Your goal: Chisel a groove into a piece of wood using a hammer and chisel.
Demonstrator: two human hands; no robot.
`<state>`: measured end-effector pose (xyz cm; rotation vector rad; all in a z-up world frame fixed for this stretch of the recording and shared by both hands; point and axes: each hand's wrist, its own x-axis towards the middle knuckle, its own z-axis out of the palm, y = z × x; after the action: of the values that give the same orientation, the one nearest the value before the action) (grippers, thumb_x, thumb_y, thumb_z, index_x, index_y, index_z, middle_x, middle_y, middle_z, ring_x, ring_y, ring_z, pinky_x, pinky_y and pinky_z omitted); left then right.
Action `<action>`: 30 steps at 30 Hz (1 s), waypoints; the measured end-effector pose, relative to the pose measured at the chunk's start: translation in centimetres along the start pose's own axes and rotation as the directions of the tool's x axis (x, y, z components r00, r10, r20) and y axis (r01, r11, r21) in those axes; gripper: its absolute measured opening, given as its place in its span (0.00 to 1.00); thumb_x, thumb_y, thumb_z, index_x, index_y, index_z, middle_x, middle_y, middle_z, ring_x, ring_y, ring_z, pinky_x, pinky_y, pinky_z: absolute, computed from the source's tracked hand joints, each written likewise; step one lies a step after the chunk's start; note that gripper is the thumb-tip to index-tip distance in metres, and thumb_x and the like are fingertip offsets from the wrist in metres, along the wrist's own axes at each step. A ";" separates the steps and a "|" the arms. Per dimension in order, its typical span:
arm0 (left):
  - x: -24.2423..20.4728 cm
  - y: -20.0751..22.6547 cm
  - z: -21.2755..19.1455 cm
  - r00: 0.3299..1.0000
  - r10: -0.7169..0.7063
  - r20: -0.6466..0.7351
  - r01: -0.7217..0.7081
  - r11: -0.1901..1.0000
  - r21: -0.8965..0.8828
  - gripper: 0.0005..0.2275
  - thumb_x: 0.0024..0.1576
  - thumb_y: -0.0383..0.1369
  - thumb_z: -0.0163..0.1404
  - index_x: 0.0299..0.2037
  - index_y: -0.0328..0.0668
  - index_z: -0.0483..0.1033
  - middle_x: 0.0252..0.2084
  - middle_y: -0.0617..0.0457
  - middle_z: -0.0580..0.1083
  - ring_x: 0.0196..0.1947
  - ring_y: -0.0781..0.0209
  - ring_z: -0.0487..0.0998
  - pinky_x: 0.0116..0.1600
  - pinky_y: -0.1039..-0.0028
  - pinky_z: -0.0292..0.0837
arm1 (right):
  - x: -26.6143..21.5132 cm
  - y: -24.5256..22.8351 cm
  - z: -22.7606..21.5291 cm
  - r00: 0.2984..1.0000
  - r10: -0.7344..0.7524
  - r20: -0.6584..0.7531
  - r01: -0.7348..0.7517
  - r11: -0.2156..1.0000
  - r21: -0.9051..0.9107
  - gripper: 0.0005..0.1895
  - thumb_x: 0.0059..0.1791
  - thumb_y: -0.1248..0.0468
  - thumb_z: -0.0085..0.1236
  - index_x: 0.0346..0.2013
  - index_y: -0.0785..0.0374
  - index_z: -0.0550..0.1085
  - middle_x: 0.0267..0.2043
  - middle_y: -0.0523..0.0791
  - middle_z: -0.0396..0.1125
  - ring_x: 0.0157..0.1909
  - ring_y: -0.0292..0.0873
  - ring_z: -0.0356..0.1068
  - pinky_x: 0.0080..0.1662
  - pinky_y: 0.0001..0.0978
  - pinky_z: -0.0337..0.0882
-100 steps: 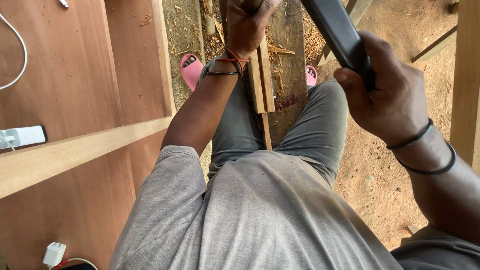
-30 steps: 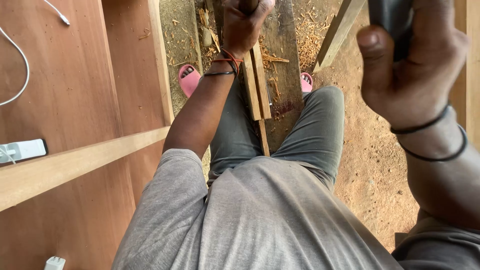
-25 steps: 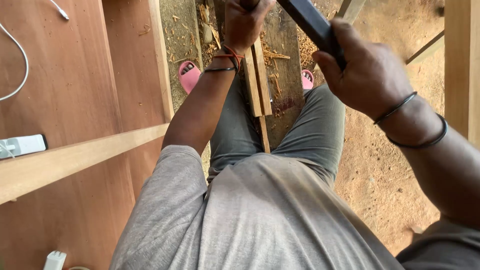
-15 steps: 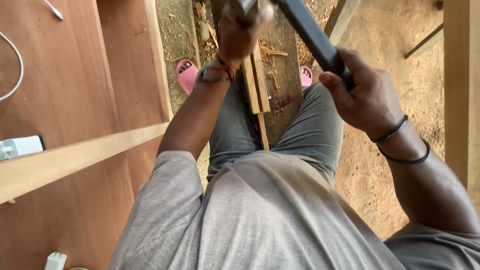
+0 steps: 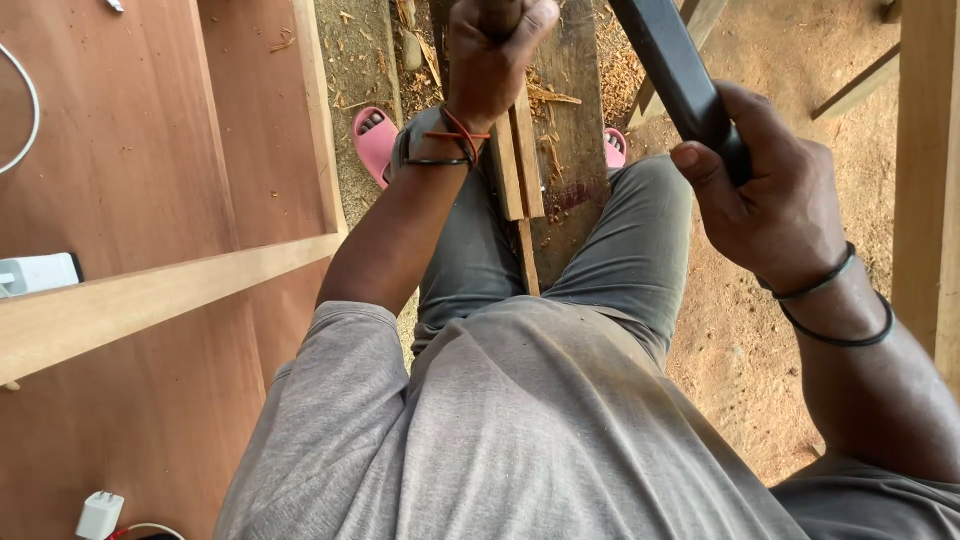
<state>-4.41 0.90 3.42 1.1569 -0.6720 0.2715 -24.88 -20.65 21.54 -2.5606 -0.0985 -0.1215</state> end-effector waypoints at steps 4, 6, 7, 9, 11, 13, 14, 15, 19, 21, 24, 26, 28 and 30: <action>-0.2 0.5 0.7 0.998 -0.056 0.013 0.057 0.998 -0.033 0.18 0.65 0.24 0.55 0.27 0.41 0.58 0.25 0.60 0.58 0.25 0.69 0.57 0.34 0.70 0.58 | 0.4 -2.0 -1.1 0.992 -0.123 -0.041 0.122 0.992 -0.029 0.22 0.64 0.55 0.61 0.66 0.65 0.67 0.36 0.49 0.72 0.37 0.44 0.77 0.38 0.33 0.73; -0.4 0.1 0.8 0.999 -0.044 0.002 0.044 0.997 -0.061 0.19 0.65 0.23 0.55 0.27 0.42 0.56 0.25 0.60 0.57 0.25 0.69 0.56 0.35 0.70 0.58 | 0.6 -2.4 -1.2 0.980 -0.187 -0.070 0.184 0.982 -0.043 0.23 0.63 0.56 0.61 0.65 0.67 0.66 0.39 0.50 0.72 0.40 0.46 0.77 0.39 0.35 0.74; -0.6 -0.1 0.7 0.999 -0.034 -0.002 0.034 0.999 -0.033 0.19 0.65 0.23 0.55 0.27 0.42 0.56 0.25 0.59 0.59 0.25 0.69 0.58 0.34 0.70 0.58 | 0.5 -2.4 -1.1 0.972 -0.223 -0.081 0.217 0.974 -0.069 0.23 0.63 0.57 0.60 0.66 0.66 0.66 0.39 0.50 0.72 0.40 0.46 0.77 0.40 0.34 0.75; -1.7 -1.7 0.3 1.000 -0.022 -0.006 0.022 1.000 -0.001 0.19 0.65 0.24 0.55 0.26 0.42 0.57 0.24 0.59 0.60 0.25 0.69 0.59 0.33 0.70 0.59 | 0.6 -1.9 -0.6 0.961 -0.261 -0.091 0.252 0.963 -0.094 0.22 0.63 0.58 0.59 0.67 0.66 0.66 0.39 0.50 0.72 0.40 0.46 0.77 0.40 0.34 0.75; -3.2 -4.8 -0.4 0.866 -0.497 -0.055 0.499 0.865 0.042 0.05 0.64 0.26 0.53 0.34 0.42 0.75 0.22 0.63 0.68 0.21 0.74 0.66 0.29 0.73 0.61 | 0.9 -1.1 0.1 0.976 -0.215 0.019 0.213 0.947 -0.242 0.26 0.61 0.53 0.64 0.68 0.63 0.69 0.39 0.49 0.74 0.35 0.48 0.76 0.36 0.37 0.74; -3.6 -5.5 -0.5 0.907 -0.414 -0.078 0.421 0.898 0.132 0.07 0.63 0.26 0.54 0.31 0.43 0.74 0.22 0.63 0.69 0.22 0.74 0.70 0.29 0.74 0.67 | 1.0 -1.2 -0.1 0.975 -0.218 0.038 0.221 0.946 -0.239 0.25 0.60 0.53 0.62 0.67 0.63 0.69 0.37 0.49 0.73 0.35 0.48 0.76 0.36 0.38 0.74; -3.6 -6.0 -0.7 0.941 -0.324 -0.092 0.337 0.915 0.222 0.10 0.63 0.26 0.55 0.28 0.43 0.73 0.23 0.63 0.71 0.23 0.75 0.75 0.29 0.74 0.73 | 1.3 -1.3 -0.1 0.974 -0.221 0.057 0.228 0.945 -0.236 0.24 0.60 0.53 0.60 0.66 0.63 0.70 0.36 0.49 0.73 0.34 0.48 0.76 0.36 0.38 0.74; -2.7 -4.7 -0.3 0.943 -0.321 -0.090 0.333 0.916 0.224 0.10 0.63 0.26 0.55 0.28 0.43 0.73 0.23 0.63 0.71 0.23 0.75 0.75 0.29 0.74 0.73 | 1.5 -1.9 -0.6 0.973 -0.223 0.053 0.229 0.944 -0.236 0.24 0.60 0.53 0.60 0.66 0.63 0.70 0.36 0.49 0.73 0.34 0.48 0.76 0.36 0.38 0.74; -1.1 -1.1 0.9 0.992 -0.122 -0.035 0.121 0.992 -0.038 0.19 0.65 0.25 0.57 0.26 0.43 0.59 0.23 0.61 0.59 0.23 0.72 0.58 0.30 0.74 0.56 | 1.0 -2.9 -1.6 0.948 -0.309 -0.079 0.292 0.940 -0.177 0.23 0.62 0.56 0.59 0.65 0.67 0.67 0.37 0.50 0.72 0.35 0.46 0.76 0.37 0.37 0.75; -1.3 -1.2 0.7 0.996 -0.081 -0.040 0.082 0.997 0.017 0.17 0.64 0.25 0.57 0.25 0.42 0.62 0.22 0.61 0.62 0.22 0.72 0.61 0.30 0.73 0.59 | 0.7 -2.2 -1.1 0.933 -0.332 -0.142 0.310 0.938 -0.157 0.23 0.65 0.55 0.58 0.68 0.66 0.65 0.40 0.50 0.72 0.39 0.45 0.77 0.41 0.36 0.76; -2.3 -3.1 0.0 0.995 -0.101 -0.026 0.100 0.994 -0.043 0.18 0.65 0.25 0.57 0.27 0.42 0.60 0.23 0.61 0.59 0.23 0.72 0.57 0.32 0.72 0.55 | 1.2 -1.8 -0.4 0.920 -0.334 -0.207 0.318 0.942 -0.107 0.24 0.67 0.55 0.57 0.69 0.68 0.63 0.41 0.49 0.72 0.40 0.45 0.78 0.42 0.34 0.77; -3.7 -4.9 -0.7 0.956 0.213 0.200 -0.291 0.628 0.722 0.03 0.68 0.26 0.51 0.45 0.41 0.79 0.27 0.60 0.70 0.25 0.74 0.72 0.30 0.79 0.65 | 1.9 -3.3 -0.9 0.981 -0.136 0.139 0.180 0.907 -0.382 0.27 0.55 0.54 0.63 0.63 0.66 0.70 0.30 0.51 0.73 0.28 0.51 0.75 0.28 0.39 0.73; -3.2 -4.5 -0.5 0.997 0.075 0.016 -0.072 0.849 0.524 0.02 0.65 0.27 0.52 0.40 0.41 0.77 0.27 0.60 0.72 0.26 0.72 0.75 0.30 0.77 0.70 | 2.0 -3.6 -1.6 0.978 -0.167 0.128 0.198 0.932 -0.304 0.26 0.55 0.54 0.62 0.63 0.66 0.69 0.32 0.51 0.73 0.28 0.51 0.74 0.28 0.39 0.73; -2.5 -3.3 -0.1 0.986 -0.116 -0.121 0.143 0.960 0.241 0.04 0.62 0.29 0.54 0.34 0.40 0.75 0.27 0.60 0.74 0.28 0.70 0.78 0.31 0.75 0.75 | 1.5 -2.9 -2.5 0.974 -0.192 0.116 0.215 0.950 -0.226 0.26 0.55 0.55 0.61 0.62 0.66 0.68 0.33 0.52 0.73 0.28 0.51 0.74 0.28 0.39 0.72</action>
<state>-4.54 0.01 -0.64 1.4112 -0.4749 0.3100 -23.83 -19.49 25.36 -2.7892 -0.4079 -0.0975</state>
